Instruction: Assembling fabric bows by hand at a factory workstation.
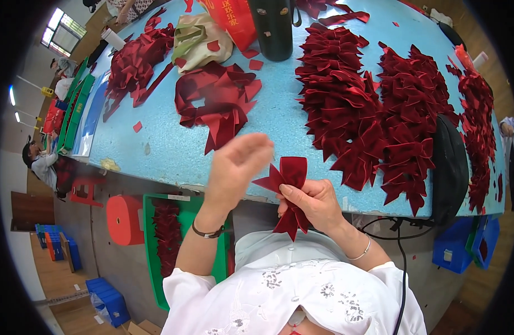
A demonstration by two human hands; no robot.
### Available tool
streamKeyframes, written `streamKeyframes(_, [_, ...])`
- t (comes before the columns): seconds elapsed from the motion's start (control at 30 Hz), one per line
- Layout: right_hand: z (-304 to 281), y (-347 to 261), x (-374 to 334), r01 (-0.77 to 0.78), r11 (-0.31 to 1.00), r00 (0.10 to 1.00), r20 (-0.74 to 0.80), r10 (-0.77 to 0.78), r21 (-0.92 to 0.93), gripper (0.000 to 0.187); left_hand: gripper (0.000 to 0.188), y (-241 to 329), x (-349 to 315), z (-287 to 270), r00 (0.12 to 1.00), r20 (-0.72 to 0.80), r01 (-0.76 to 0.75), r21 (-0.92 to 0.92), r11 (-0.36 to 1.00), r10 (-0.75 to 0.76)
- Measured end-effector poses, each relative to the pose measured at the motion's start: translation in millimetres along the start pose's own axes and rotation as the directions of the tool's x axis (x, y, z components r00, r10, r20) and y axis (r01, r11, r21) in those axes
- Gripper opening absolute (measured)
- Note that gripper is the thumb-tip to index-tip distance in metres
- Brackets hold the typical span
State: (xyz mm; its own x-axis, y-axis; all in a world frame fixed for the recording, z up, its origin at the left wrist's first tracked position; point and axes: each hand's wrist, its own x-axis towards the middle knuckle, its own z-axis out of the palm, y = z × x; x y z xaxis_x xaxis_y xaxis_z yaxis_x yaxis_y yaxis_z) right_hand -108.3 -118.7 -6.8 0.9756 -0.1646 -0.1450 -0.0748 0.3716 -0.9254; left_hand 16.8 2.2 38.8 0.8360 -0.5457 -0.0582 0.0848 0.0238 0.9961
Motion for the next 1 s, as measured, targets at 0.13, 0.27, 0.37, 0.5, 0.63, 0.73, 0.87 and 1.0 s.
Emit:
streamKeyframes(0.13, [4.0,2.9,2.3,0.046,0.994,0.999,0.020,-0.044,-0.103,0.021,0.015,19.5,1.3,3.1,0.948,0.285,0.051,0.308,0.950,-0.144])
streamKeyframes(0.27, [7.8,-4.2,-0.2,-0.075,0.992,0.997,0.021,0.077,-0.103,0.025,0.014,15.7,6.8,-1.9,0.891,0.413,0.022,0.375,0.927,-0.188])
streamKeyframes(0.37, [2.9,-6.0,-0.7,-0.104,0.985,0.994,0.025,0.109,-0.139,0.020,0.017,9.5,10.3,-1.6,0.893,0.424,0.004,0.326,0.945,-0.150])
streamKeyframes(0.5, [-0.6,-12.4,0.6,-0.091,0.982,0.995,0.020,0.095,-0.164,0.019,0.024,6.2,16.3,0.1,0.911,0.403,-0.010,0.236,0.972,-0.089])
streamKeyframes(0.63, [-3.4,-19.4,0.5,-0.006,0.986,1.000,-0.006,0.005,-0.169,0.019,0.033,2.9,23.3,1.6,0.921,0.379,0.047,0.125,0.991,-0.092])
streamKeyframes(0.73, [-5.3,-17.6,-2.7,0.045,0.984,0.999,-0.019,-0.049,-0.170,0.020,0.037,4.3,32.4,2.0,0.940,0.334,0.084,-0.033,0.996,-0.069])
streamKeyframes(0.87, [-12.0,-12.0,-4.8,0.097,0.978,0.994,-0.035,-0.105,-0.183,0.020,0.038,23.5,45.8,-2.6,0.998,0.054,0.046,-0.230,0.972,-0.034])
streamKeyframes(1.0, [-10.6,-16.0,-7.0,0.131,0.972,0.988,-0.049,-0.143,-0.193,0.019,0.034,26.9,23.1,0.9,0.965,0.248,0.043,0.182,0.982,-0.089])
